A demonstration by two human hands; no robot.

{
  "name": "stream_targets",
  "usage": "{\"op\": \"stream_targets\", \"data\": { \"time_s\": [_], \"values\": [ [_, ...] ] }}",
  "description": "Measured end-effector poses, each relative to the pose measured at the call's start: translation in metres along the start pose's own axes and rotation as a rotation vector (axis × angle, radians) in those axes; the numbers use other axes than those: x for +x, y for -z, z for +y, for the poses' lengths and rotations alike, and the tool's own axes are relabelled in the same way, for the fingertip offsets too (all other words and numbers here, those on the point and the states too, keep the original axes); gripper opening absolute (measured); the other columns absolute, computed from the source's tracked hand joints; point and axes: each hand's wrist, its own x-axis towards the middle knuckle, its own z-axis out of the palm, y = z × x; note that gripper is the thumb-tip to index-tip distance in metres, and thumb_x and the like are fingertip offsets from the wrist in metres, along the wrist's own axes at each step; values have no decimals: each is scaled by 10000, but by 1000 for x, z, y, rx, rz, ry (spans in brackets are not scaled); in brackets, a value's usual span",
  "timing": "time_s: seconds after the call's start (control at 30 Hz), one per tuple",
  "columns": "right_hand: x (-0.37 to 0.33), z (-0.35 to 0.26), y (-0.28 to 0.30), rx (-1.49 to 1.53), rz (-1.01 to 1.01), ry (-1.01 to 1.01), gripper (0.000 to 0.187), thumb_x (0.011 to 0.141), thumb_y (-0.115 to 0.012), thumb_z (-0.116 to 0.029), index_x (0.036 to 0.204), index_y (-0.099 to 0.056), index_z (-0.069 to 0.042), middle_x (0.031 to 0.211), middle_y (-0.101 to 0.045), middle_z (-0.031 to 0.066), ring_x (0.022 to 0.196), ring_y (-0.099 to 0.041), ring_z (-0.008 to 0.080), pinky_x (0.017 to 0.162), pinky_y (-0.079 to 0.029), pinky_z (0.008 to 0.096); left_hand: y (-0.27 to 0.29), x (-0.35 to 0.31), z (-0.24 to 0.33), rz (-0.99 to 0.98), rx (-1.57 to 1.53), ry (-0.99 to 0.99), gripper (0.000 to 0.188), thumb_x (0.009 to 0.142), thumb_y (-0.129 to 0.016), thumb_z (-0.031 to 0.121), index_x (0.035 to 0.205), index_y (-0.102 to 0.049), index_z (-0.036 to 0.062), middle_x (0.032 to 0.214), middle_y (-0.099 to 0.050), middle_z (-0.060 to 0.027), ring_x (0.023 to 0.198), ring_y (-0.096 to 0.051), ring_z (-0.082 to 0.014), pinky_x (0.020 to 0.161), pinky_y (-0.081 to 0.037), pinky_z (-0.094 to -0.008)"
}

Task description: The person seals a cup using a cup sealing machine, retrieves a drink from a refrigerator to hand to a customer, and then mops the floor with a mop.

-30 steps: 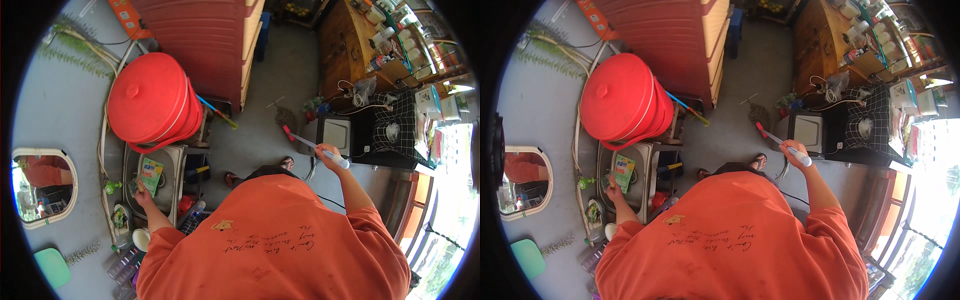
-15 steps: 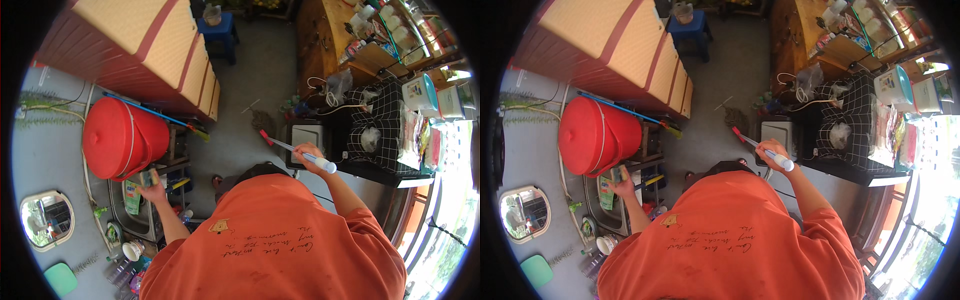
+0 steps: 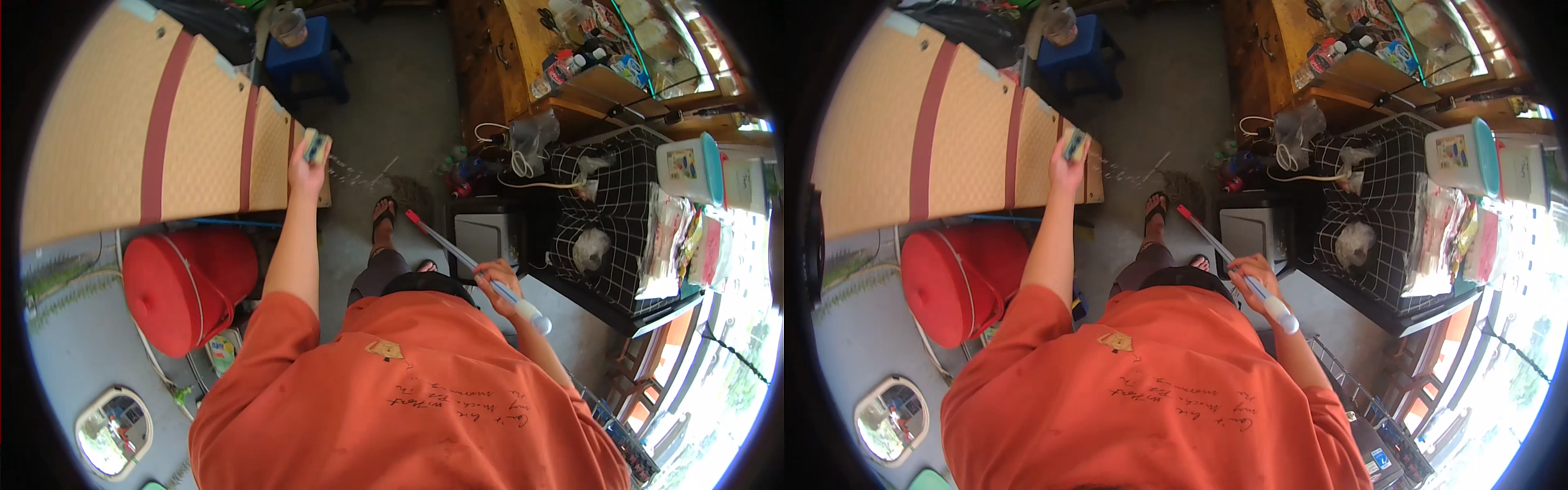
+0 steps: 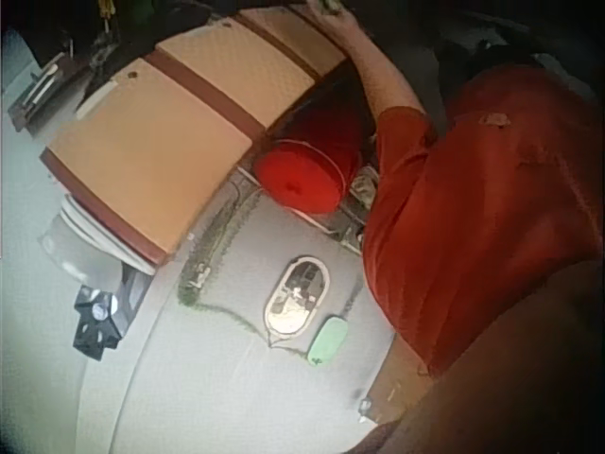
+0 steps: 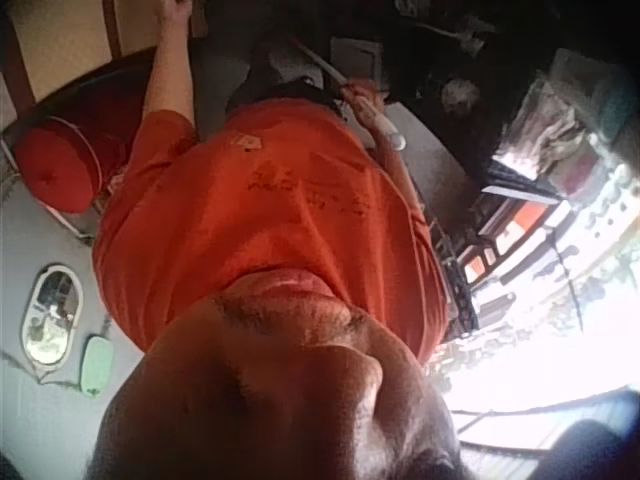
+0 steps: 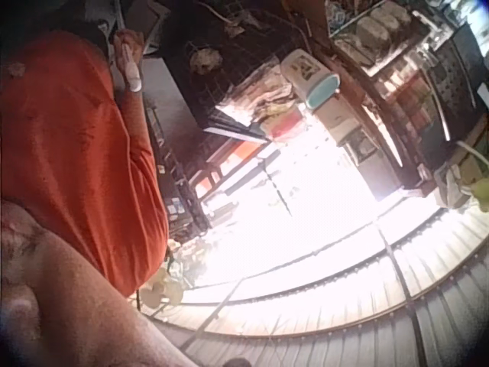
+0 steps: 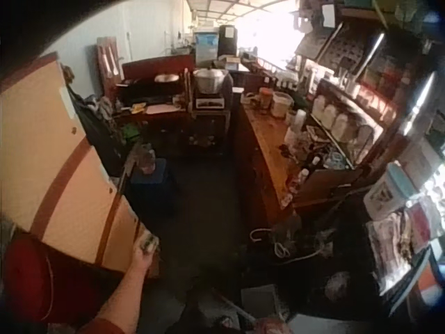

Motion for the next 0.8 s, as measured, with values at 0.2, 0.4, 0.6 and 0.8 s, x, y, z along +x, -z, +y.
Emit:
{"op": "stream_targets", "data": {
  "time_s": [0.2, 0.4, 0.6, 0.8],
  "values": [
    [13, -9, -10, 29, 81, -229, 190, 832, -686, -73, 677, -579, -44, 955, -705, 107, 900, -594, 282, 816, -449, 379, -79, 196, -40, 141, 532, -252, 452, 738, -676, -68, 1178, -593, -4, 1130, -634, -163, 1016, -645, -255, 872, -558, -414],
    [37, -23, -32, 73, 249, -421, 232, 856, -673, -137, 651, -607, -51, 946, -705, 108, 982, -608, 271, 890, -454, 387, -152, 315, -71, 110, 1280, -392, 230, 741, -710, 97, 966, -758, 107, 897, -729, -96, 796, -694, -238, 778, -540, -332],
    [74, -28, -39, 83, 190, -430, 243, 860, -676, -158, 655, -609, -45, 959, -708, 109, 1018, -601, 299, 935, -443, 421, -147, 429, -38, -39, 1693, -606, 242, 842, -506, 144, 768, -704, 26, 801, -701, -176, 763, -673, -355, 651, -527, -435],
    [64, -32, -48, 72, 241, -476, 250, 863, -674, -161, 655, -601, -44, 957, -707, 109, 1033, -589, 299, 936, -436, 422, -231, 353, -32, -237, 1571, -773, 184, 826, -551, 79, 677, -644, 26, 723, -656, -175, 702, -641, -365, 637, -511, -439]
  ]
}}
